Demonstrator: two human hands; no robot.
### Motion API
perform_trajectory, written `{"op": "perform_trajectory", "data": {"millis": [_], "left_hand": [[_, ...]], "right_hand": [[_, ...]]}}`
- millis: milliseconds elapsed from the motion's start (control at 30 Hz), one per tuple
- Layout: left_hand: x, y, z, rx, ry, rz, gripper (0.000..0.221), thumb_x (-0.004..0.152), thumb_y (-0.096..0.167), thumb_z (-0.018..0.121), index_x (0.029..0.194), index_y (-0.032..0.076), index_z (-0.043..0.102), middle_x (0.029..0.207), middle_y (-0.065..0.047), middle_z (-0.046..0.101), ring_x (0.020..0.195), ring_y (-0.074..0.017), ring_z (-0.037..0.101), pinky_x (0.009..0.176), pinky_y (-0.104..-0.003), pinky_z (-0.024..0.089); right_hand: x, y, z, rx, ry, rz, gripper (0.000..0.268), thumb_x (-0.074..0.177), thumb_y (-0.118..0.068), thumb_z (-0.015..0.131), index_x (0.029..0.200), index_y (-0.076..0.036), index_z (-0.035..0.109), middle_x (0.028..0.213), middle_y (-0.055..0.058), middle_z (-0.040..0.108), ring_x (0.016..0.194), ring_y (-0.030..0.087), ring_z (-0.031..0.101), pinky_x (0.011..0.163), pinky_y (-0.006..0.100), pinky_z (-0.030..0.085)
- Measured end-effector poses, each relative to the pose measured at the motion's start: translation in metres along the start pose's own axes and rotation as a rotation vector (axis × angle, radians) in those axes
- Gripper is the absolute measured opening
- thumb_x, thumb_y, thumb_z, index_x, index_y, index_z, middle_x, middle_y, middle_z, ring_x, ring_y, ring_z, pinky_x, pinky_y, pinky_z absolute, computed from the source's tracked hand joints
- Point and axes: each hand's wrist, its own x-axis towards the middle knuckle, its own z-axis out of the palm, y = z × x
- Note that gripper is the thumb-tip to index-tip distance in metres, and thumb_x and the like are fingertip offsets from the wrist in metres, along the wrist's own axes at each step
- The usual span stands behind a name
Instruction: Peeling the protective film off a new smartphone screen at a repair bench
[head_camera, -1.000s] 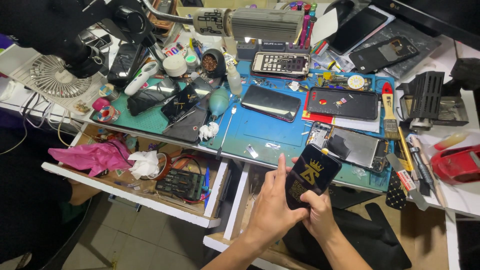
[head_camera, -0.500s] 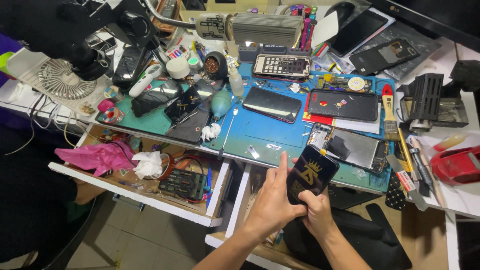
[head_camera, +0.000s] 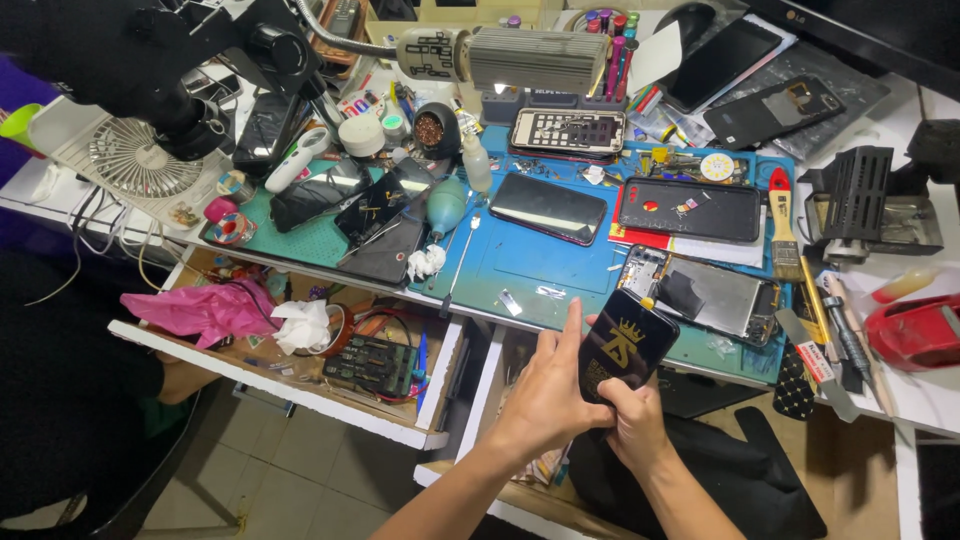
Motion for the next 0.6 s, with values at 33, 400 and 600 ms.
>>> {"op": "perform_trajectory", "data": {"millis": [33, 400, 600], "left_hand": [[0.001, 0.001, -0.001, 0.001, 0.000, -0.002, 0.122, 0.069, 0.030, 0.075, 0.167, 0.027, 0.001, 0.134, -0.014, 0.043, 0.120, -0.0369, 0.057, 0.094, -0.048, 0.051], [0.003, 0.002, -0.001, -0.002, -0.023, -0.046, 0.118, 0.064, 0.034, 0.075, 0.164, 0.032, 0.013, 0.131, -0.009, 0.041, 0.121, -0.0343, 0.056, 0.092, -0.050, 0.052], [0.000, 0.011, -0.006, 0.041, -0.042, -0.071, 0.120, 0.065, 0.039, 0.075, 0.165, 0.032, 0.009, 0.135, -0.010, 0.040, 0.121, -0.0368, 0.057, 0.091, -0.053, 0.052]], "right_hand": [[-0.001, -0.002, 0.001, 0.001, 0.000, 0.002, 0.066, 0.074, 0.009, 0.048, 0.139, -0.001, 0.058, 0.124, 0.016, 0.067, 0.113, 0.025, 0.064, 0.098, 0.035, 0.050], [0.001, -0.011, 0.011, 0.101, 0.083, 0.134, 0.069, 0.074, 0.010, 0.047, 0.142, 0.005, 0.055, 0.138, 0.021, 0.064, 0.129, 0.037, 0.062, 0.113, 0.043, 0.047], [0.006, 0.016, -0.014, 0.099, 0.186, 0.158, 0.044, 0.081, 0.007, 0.054, 0.124, 0.009, 0.062, 0.111, 0.018, 0.067, 0.104, 0.032, 0.063, 0.093, 0.041, 0.052]]}}
